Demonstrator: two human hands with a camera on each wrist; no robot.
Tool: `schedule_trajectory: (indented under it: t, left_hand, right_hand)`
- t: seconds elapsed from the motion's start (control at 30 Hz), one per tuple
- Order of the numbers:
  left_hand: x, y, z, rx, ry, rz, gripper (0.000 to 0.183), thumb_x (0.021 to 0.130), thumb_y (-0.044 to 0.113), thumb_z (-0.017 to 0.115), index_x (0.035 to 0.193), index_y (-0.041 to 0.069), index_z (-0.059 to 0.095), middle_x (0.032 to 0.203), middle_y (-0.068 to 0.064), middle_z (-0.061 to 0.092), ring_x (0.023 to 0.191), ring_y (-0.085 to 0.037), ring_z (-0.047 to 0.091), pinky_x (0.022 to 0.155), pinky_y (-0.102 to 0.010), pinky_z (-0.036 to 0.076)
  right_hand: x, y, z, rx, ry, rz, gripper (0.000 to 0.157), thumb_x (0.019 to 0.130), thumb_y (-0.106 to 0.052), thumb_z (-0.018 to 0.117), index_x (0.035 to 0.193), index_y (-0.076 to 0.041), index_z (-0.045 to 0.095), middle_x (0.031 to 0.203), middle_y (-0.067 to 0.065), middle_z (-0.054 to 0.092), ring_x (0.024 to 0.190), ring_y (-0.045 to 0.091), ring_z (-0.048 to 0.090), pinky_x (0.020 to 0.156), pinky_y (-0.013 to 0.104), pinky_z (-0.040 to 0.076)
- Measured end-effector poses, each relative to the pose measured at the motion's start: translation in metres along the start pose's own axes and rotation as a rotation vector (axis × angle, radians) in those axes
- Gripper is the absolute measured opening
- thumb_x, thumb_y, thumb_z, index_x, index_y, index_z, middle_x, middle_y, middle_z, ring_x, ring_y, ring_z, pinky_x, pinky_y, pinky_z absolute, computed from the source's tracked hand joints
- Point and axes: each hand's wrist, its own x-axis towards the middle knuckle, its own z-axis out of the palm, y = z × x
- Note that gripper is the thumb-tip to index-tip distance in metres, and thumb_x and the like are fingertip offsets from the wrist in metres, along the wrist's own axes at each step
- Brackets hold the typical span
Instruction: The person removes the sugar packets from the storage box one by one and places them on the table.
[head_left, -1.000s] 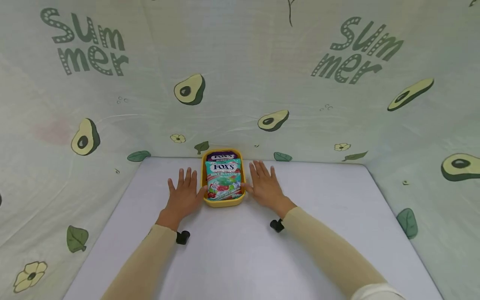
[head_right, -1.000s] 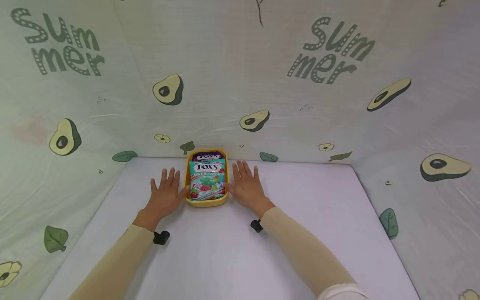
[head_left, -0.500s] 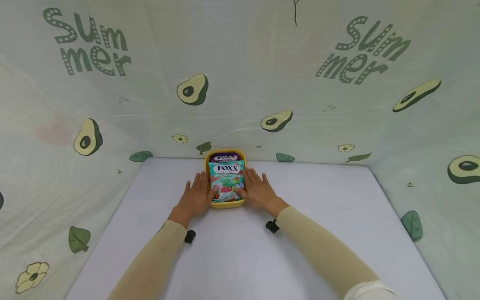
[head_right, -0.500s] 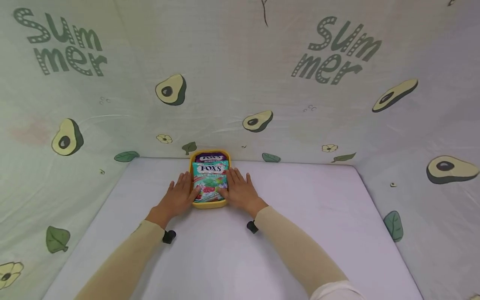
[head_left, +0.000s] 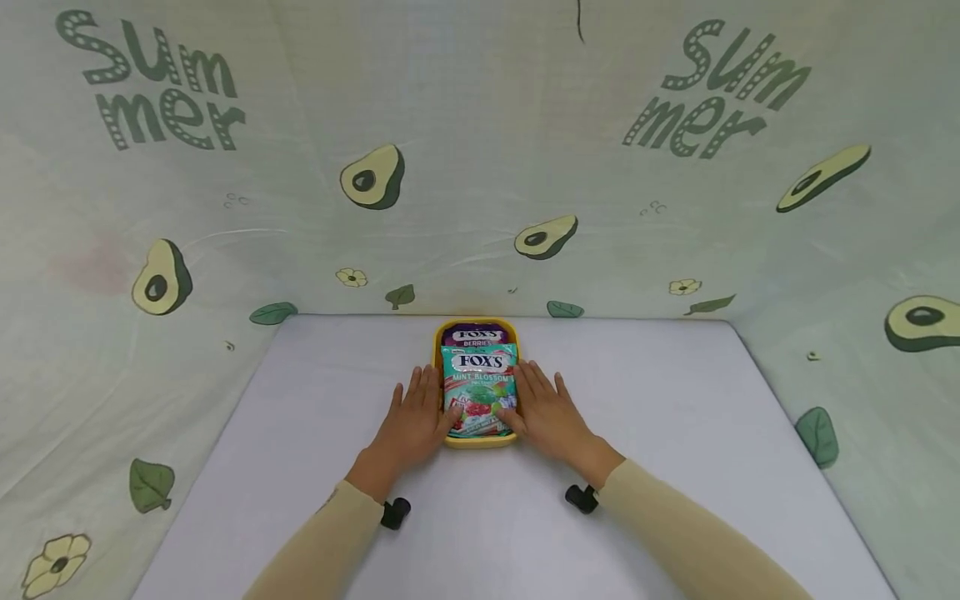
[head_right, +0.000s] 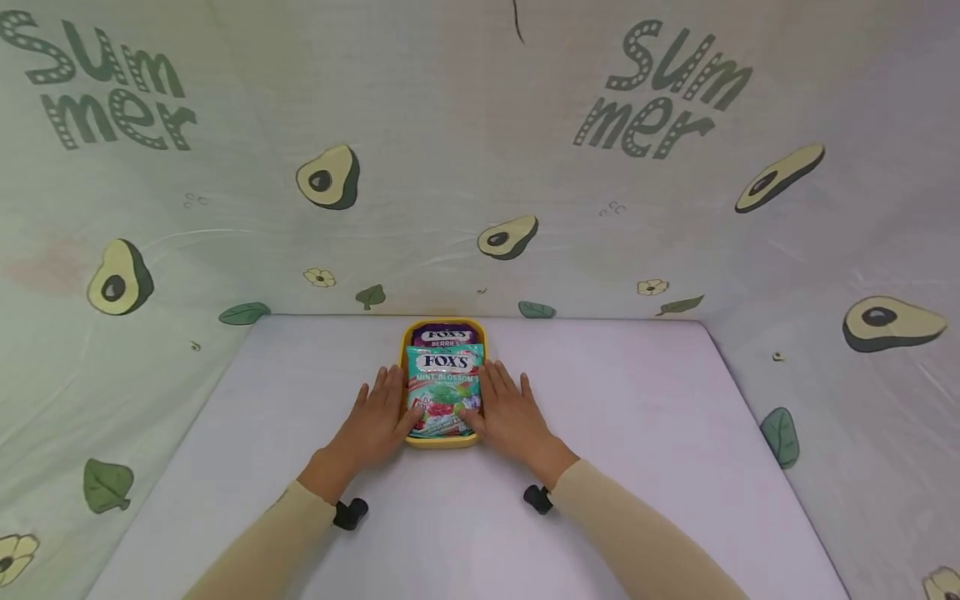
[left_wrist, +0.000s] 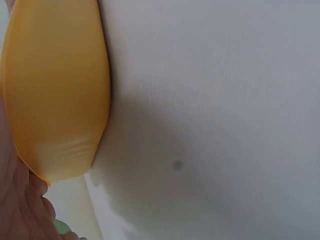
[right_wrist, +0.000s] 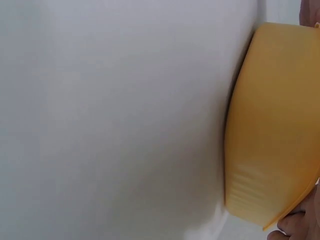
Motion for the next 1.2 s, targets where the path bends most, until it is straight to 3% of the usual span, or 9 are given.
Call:
schedule_trajectory:
  t: [0.2,0.47,0.6,0.67,0.8,0.93,1.07,1.2]
  left_hand:
    - [-0.014,0.006,0.002,0.03,0.013,0.0,0.089,0.096,0.069,0.024,0.157,0.007,0.005,0.166,-0.01,0.004,0.153,-0.031,-0.003,0.121,-0.059,0.007]
    - [-0.025,0.001,0.001,0.02,0.037,0.018,0.091,0.096,0.07,0.025,0.157,0.005,0.008,0.165,-0.012,0.007,0.153,-0.033,0.001,0.12,-0.061,0.008]
    - [-0.024,-0.001,0.0,0.059,0.036,0.042,0.091,0.095,0.072,0.022,0.157,0.007,0.005,0.166,-0.011,0.006,0.153,-0.031,0.0,0.12,-0.061,0.007]
    - [-0.023,-0.002,-0.001,0.085,0.035,0.051,0.091,0.095,0.072,0.021,0.157,0.009,0.003,0.166,-0.009,0.005,0.153,-0.03,-0.001,0.12,-0.061,0.006]
    - [-0.022,-0.002,-0.002,0.094,0.035,0.058,0.091,0.095,0.071,0.023,0.157,0.008,0.004,0.166,-0.01,0.005,0.153,-0.031,-0.001,0.12,-0.062,0.005]
    - [-0.023,-0.002,-0.004,0.088,0.033,0.05,0.09,0.096,0.07,0.025,0.157,0.008,0.006,0.166,-0.01,0.007,0.153,-0.031,0.001,0.119,-0.062,0.006]
    - [-0.023,-0.001,-0.002,0.068,0.032,0.034,0.09,0.095,0.071,0.025,0.158,0.009,0.005,0.166,-0.009,0.006,0.153,-0.03,0.0,0.12,-0.062,0.005]
    - [-0.022,-0.001,0.002,0.044,0.027,0.021,0.093,0.093,0.074,0.022,0.158,0.009,0.003,0.166,-0.009,0.004,0.153,-0.029,-0.003,0.12,-0.062,0.004]
  right_hand:
    - [-0.018,-0.006,0.001,0.032,0.041,-0.012,0.084,0.098,-0.063,0.037,0.155,-0.003,0.022,0.162,0.014,0.022,0.151,0.03,0.017,0.117,0.063,0.019]
    - [-0.018,-0.011,0.0,0.022,0.05,-0.049,0.086,0.096,-0.065,0.039,0.153,-0.002,0.027,0.16,0.015,0.028,0.149,0.032,0.024,0.115,0.064,0.022]
    - [-0.008,-0.002,-0.012,0.074,0.039,-0.04,0.084,0.094,-0.065,0.046,0.151,-0.006,0.032,0.153,0.014,0.039,0.143,0.032,0.035,0.115,0.056,0.029]
    - [0.002,0.003,-0.021,0.155,0.044,-0.023,0.079,0.092,-0.061,0.053,0.149,-0.009,0.037,0.149,0.012,0.044,0.139,0.031,0.039,0.114,0.053,0.033]
    - [0.027,0.01,-0.032,0.329,0.01,-0.002,0.078,0.091,-0.056,0.06,0.151,-0.014,0.035,0.151,0.008,0.042,0.142,0.031,0.035,0.114,0.053,0.034]
    - [0.046,0.012,-0.035,0.436,-0.081,-0.021,0.079,0.089,-0.054,0.064,0.153,-0.019,0.033,0.151,0.01,0.041,0.143,0.032,0.028,0.112,0.058,0.035]
    - [0.052,0.01,-0.035,0.443,-0.143,-0.006,0.072,0.086,-0.05,0.069,0.149,-0.028,0.041,0.144,0.01,0.047,0.141,0.033,0.026,0.109,0.058,0.038]
    - [0.043,0.005,-0.037,0.494,-0.127,0.029,0.068,0.085,-0.043,0.073,0.146,-0.034,0.044,0.141,0.007,0.05,0.132,0.028,0.036,0.105,0.052,0.044]
